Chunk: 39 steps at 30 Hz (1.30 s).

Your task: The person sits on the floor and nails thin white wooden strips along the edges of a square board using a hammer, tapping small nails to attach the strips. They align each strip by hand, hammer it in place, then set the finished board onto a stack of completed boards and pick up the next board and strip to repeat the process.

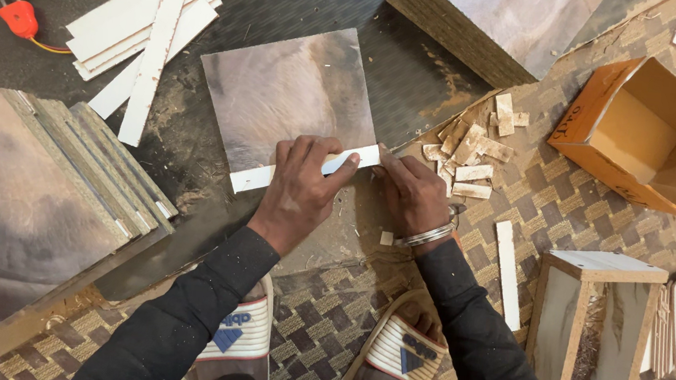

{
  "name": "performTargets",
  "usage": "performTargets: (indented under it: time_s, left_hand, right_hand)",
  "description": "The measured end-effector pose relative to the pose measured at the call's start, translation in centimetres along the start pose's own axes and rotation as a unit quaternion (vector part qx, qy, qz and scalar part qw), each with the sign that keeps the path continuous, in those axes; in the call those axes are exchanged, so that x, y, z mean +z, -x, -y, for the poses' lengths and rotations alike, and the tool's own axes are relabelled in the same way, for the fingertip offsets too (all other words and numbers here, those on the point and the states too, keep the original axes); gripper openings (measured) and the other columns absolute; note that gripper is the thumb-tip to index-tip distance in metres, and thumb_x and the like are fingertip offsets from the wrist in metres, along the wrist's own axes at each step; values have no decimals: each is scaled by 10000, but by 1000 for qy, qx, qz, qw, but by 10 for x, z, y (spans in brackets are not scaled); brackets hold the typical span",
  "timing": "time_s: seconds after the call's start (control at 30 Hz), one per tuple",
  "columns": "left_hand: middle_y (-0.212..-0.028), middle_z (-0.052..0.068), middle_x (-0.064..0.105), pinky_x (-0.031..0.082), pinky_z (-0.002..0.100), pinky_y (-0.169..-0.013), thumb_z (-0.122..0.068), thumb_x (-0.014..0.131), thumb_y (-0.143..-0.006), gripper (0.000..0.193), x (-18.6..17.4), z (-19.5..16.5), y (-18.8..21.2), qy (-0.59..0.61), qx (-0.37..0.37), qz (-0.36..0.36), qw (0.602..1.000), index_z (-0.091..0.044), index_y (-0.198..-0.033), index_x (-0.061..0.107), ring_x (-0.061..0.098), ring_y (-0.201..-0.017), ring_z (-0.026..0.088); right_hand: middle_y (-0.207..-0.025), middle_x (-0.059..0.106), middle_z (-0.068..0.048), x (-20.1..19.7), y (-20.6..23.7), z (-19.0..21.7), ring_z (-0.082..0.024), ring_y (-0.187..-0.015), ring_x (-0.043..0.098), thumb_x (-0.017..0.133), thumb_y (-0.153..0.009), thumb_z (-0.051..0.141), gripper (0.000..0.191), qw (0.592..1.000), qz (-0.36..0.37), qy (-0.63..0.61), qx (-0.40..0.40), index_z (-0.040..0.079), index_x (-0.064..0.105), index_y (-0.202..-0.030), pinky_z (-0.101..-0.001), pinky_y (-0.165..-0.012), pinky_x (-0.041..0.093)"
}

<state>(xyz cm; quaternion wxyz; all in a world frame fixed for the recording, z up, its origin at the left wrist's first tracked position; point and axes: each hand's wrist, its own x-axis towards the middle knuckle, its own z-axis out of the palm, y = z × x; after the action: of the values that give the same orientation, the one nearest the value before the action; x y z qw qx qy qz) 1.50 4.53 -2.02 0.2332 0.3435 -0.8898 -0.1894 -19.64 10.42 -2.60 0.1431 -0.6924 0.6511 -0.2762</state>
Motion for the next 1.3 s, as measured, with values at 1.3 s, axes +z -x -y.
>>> performTargets:
  time_s: [1.3]
  left_hand:
    - [-1182,87,576,407,418,-885,35,740,-816,470,-9,2,-4,33,-7,-5,999,-112,-1261,697,537,-1087,255]
  right_hand:
    - [-732,656,-63,-91,160,47,-141,-407,605,543,-999,199,279,851,109,-384,342,3,557,-1196,-287,-331,515]
